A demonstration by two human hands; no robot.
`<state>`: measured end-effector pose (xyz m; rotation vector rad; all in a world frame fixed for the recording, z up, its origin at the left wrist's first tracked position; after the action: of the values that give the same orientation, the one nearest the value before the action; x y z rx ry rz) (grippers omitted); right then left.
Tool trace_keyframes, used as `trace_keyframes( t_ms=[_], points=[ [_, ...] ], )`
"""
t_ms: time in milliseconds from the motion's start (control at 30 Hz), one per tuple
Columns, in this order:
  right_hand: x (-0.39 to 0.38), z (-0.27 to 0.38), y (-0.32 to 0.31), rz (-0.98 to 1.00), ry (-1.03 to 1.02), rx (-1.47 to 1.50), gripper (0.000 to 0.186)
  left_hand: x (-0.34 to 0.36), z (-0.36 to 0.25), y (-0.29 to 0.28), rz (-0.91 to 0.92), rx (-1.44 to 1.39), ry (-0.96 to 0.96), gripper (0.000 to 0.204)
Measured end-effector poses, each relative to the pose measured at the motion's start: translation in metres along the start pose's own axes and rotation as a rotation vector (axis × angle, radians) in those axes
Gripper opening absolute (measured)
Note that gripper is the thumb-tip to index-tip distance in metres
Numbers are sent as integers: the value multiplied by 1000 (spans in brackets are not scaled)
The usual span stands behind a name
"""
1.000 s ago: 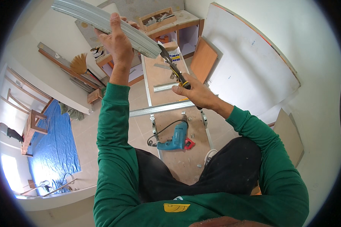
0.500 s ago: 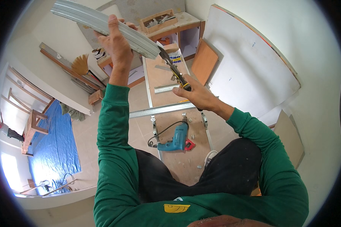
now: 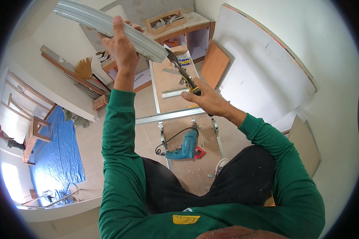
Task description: The person measures and marks a metal ceiling grid piece with a pencil and square, then cuts it with tin snips. They fit the cut piece into the ceiling grid and continue cutting additional sections.
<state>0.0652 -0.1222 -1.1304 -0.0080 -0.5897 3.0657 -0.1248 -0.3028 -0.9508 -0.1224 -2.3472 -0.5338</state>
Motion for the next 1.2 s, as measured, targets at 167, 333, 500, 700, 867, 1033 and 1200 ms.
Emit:
trace_keyframes(
  t_ms=[167,333,500,700,867,1033,1200],
  points=[
    [1,-7,1,-22,-14,8,80,-3,6,0,25,18,-3,70],
    [2,-8,3,-22,-18,24,79,-2,7,2,34,6,-6,69],
    [4,-6,4,-26,-40,6,76,-1,7,2,41,16,4,69],
    [5,-7,5,-34,-69,36,69,-3,5,5,28,-14,0,58],
    [0,-4,-3,-106,-71,-43,60,-5,11,7,32,-63,-1,51],
    [0,-2,-10,-216,-121,-23,40,-4,34,0,48,-22,-99,57],
    [4,-20,-6,-75,-39,26,41,-13,74,-6,2,93,-316,52]
  ],
)
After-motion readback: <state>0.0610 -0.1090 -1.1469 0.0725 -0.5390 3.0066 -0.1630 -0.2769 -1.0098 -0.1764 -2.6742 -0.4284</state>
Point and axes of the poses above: each hand's wrist, its own x-axis towards the middle knuckle, its own y-axis out of the palm, z = x × y, the point moved 10 cm from there along x, towards the middle knuckle, and after that the axes turned 8 degrees about x, right-handed, at the moved point
